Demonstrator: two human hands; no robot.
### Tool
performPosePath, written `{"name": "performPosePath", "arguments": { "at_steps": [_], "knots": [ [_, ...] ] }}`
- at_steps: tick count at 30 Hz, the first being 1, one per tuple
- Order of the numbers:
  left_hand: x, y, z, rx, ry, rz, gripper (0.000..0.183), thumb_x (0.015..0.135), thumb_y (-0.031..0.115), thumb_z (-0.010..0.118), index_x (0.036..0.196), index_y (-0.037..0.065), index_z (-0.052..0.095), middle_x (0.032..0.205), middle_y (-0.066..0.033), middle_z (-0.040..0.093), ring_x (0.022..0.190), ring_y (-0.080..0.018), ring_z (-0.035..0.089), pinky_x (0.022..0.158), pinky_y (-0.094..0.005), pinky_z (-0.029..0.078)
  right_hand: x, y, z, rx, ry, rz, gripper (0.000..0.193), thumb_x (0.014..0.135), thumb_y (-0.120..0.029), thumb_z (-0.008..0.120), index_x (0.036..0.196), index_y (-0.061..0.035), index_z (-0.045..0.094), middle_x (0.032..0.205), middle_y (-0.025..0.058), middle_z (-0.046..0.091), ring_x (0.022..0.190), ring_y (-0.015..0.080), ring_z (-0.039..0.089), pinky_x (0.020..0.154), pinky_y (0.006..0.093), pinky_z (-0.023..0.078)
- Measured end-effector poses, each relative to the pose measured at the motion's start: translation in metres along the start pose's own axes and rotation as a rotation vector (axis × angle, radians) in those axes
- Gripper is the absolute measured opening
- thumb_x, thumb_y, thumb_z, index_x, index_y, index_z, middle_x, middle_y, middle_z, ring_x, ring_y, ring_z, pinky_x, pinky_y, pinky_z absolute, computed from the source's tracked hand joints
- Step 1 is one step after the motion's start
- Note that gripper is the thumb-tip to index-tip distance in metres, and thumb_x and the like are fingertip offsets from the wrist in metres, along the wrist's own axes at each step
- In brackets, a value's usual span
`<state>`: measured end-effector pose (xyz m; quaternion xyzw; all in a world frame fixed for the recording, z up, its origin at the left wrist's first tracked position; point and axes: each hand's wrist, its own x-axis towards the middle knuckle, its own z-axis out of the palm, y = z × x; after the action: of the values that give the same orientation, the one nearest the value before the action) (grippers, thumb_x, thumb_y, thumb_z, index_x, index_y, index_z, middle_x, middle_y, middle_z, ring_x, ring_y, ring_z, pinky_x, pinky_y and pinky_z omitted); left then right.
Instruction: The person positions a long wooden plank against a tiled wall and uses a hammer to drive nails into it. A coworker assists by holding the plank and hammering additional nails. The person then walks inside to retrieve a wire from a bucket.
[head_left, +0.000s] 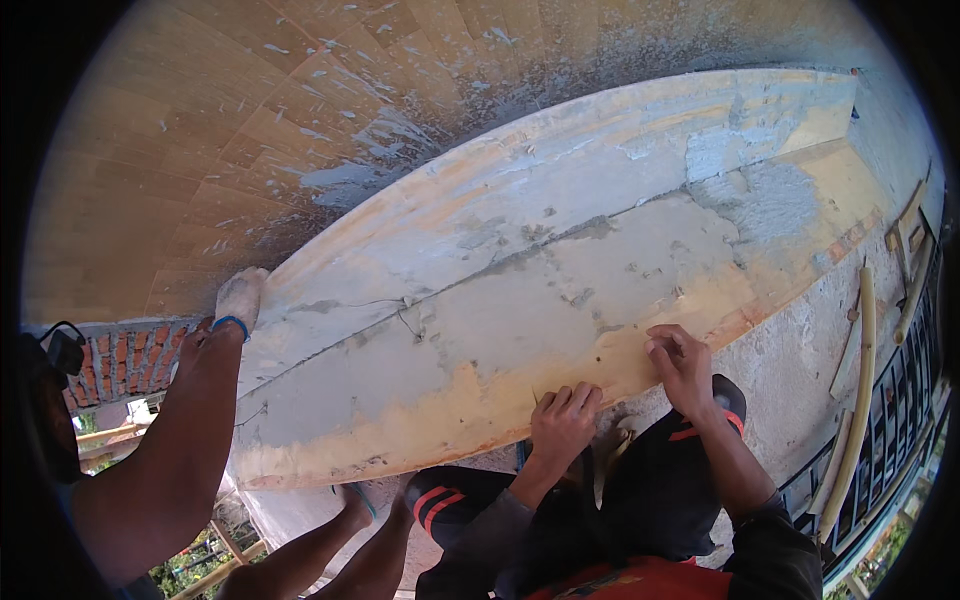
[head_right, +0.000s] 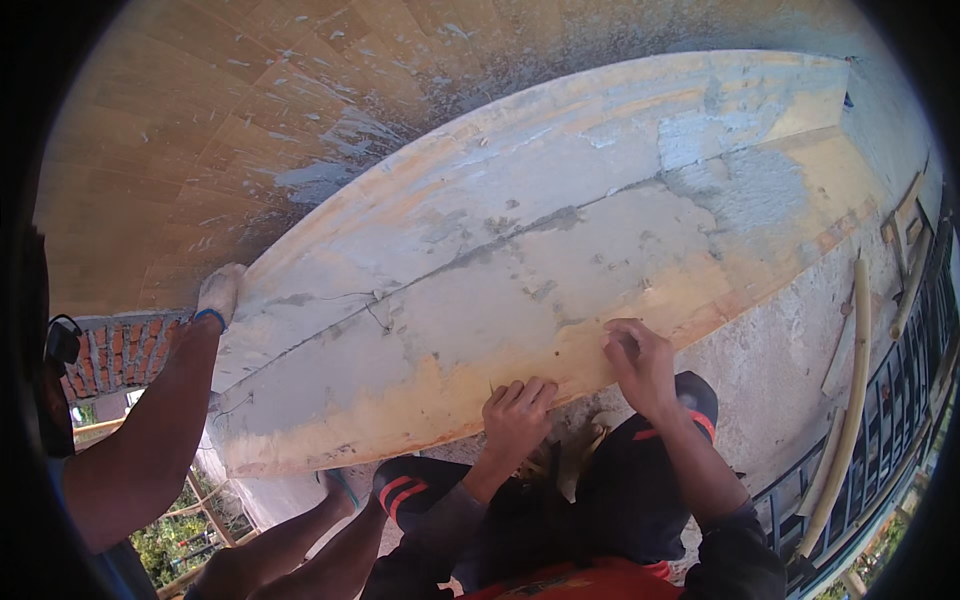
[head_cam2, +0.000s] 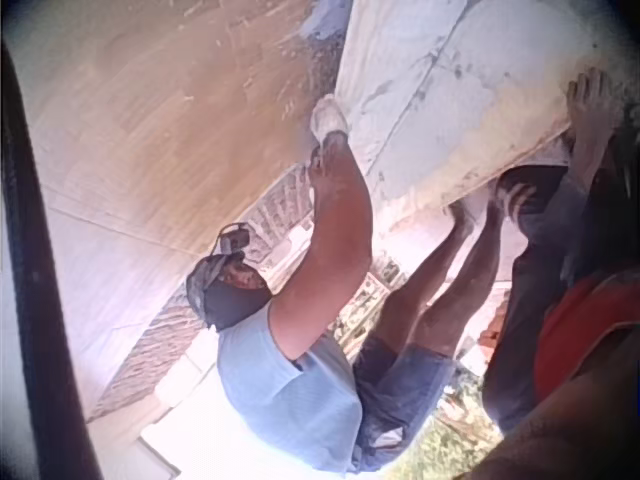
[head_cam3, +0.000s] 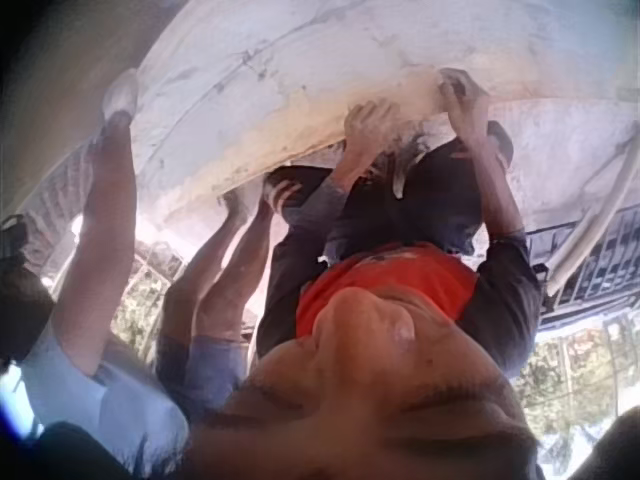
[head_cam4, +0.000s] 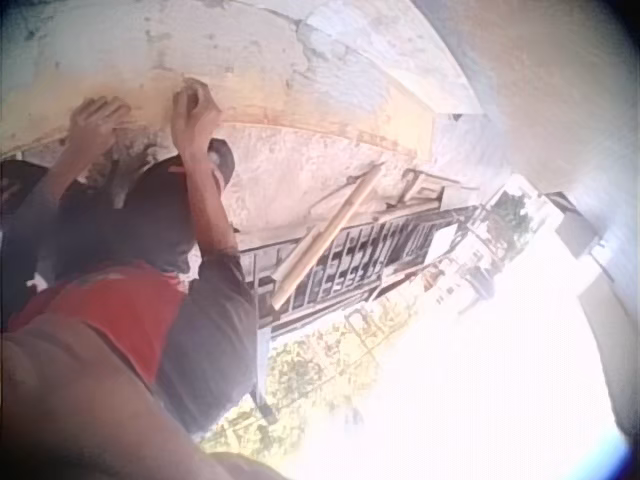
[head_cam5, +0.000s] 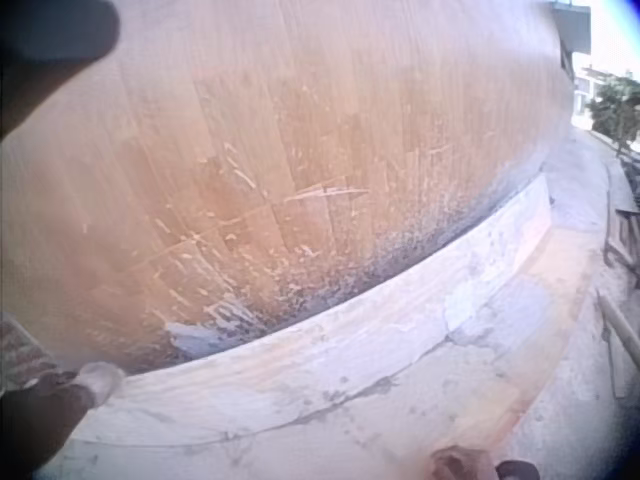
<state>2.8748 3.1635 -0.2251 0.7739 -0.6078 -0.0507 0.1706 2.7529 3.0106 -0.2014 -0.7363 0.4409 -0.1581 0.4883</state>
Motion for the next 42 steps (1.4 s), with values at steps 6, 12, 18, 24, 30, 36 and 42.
{"name": "performPosePath", "arguments": {
  "at_steps": [6, 12, 18, 24, 30, 36, 42],
  "knots": [
    [-0.021, 0.002, 0.044, -0.026, -0.069, -0.045, 0.025, 0.060, 0.008, 0.062, 0.084, 0.013, 0.060, 0.075, -0.0014, 0.048, 0.072, -0.0214, 0.050, 0.062, -0.0343, 0.041, -0.062, -0.035, -0.024, -0.036, -0.356, 0.013, 0.023, 0.079, -0.009, 0.066, 0.098, 0.0016, 0.059, 0.079, 0.0147, 0.064, 0.075, 0.0278, 0.066, 0.067, 0.0344, 0.051],
    [-0.047, 0.006, 0.054, -0.003, -0.511, -0.210, 0.033, 0.071, 0.017, 0.061, 0.102, 0.008, 0.059, 0.100, -0.0114, 0.059, 0.095, -0.0303, 0.056, 0.077, -0.0412, 0.045, -0.104, -0.076, -0.021, -0.014, -0.396, 0.219, 0.023, 0.080, -0.012, 0.065, 0.097, 0.0023, 0.059, 0.076, 0.0144, 0.065, 0.073, 0.0279, 0.066, 0.068, 0.0337, 0.051],
    [-0.098, 0.041, -0.050, -0.469, -0.865, -0.598, 0.038, 0.079, 0.025, 0.060, 0.110, 0.004, 0.055, 0.103, -0.0180, 0.062, 0.095, -0.0356, 0.060, 0.081, -0.0455, 0.048, -0.170, -0.094, -0.006, -0.149, -0.423, 0.414, 0.027, 0.080, -0.023, 0.063, 0.100, -0.0047, 0.061, 0.084, 0.0172, 0.066, 0.079, 0.0343, 0.064, 0.068, 0.0418, 0.051],
    [-0.181, 0.068, -0.172, -0.520, -0.871, -0.783, 0.036, 0.082, 0.031, 0.059, 0.109, 0.007, 0.059, 0.104, -0.0171, 0.062, 0.095, -0.0344, 0.060, 0.082, -0.0447, 0.047, -0.242, -0.108, -0.023, -0.396, -0.677, 0.507, 0.026, 0.078, -0.026, 0.066, 0.095, -0.0056, 0.063, 0.083, 0.0185, 0.065, 0.081, 0.0366, 0.063, 0.071, 0.0432, 0.051],
    [-0.229, 0.107, -0.243, -0.622, -0.865, -1.047, 0.052, 0.084, 0.046, 0.055, 0.116, 0.004, 0.058, 0.108, -0.0215, 0.061, 0.101, -0.0355, 0.058, 0.087, -0.0431, 0.046, -0.211, -0.135, -0.055, -0.294, -0.680, 0.499, 0.031, 0.082, -0.030, 0.061, 0.099, -0.0048, 0.063, 0.091, 0.0177, 0.066, 0.089, 0.0343, 0.064, 0.077, 0.0411, 0.050],
    [-0.212, 0.196, -0.259, -0.426, -1.183, -1.197, 0.103, 0.071, 0.057, 0.066, 0.141, -0.003, 0.020, 0.129, -0.0370, 0.034, 0.113, -0.0522, 0.045, 0.093, -0.0492, 0.042, -0.049, -0.184, -0.054, -0.343, -0.325, 0.061, 0.023, 0.082, -0.022, 0.064, 0.093, -0.0013, 0.062, 0.080, 0.0179, 0.066, 0.074, 0.0332, 0.066, 0.065, 0.0393, 0.052],
    [-0.191, 0.214, -0.246, -0.340, -1.002, -1.289, 0.089, 0.071, 0.044, 0.069, 0.137, 0.002, 0.027, 0.116, -0.0286, 0.043, 0.102, -0.0439, 0.051, 0.082, -0.0488, 0.047, 0.113, -0.218, 0.015, -0.460, -0.331, -0.306, 0.021, 0.084, -0.018, 0.060, 0.096, -0.0007, 0.059, 0.083, 0.0195, 0.065, 0.078, 0.0335, 0.065, 0.068, 0.0429, 0.051]
  ]
}}
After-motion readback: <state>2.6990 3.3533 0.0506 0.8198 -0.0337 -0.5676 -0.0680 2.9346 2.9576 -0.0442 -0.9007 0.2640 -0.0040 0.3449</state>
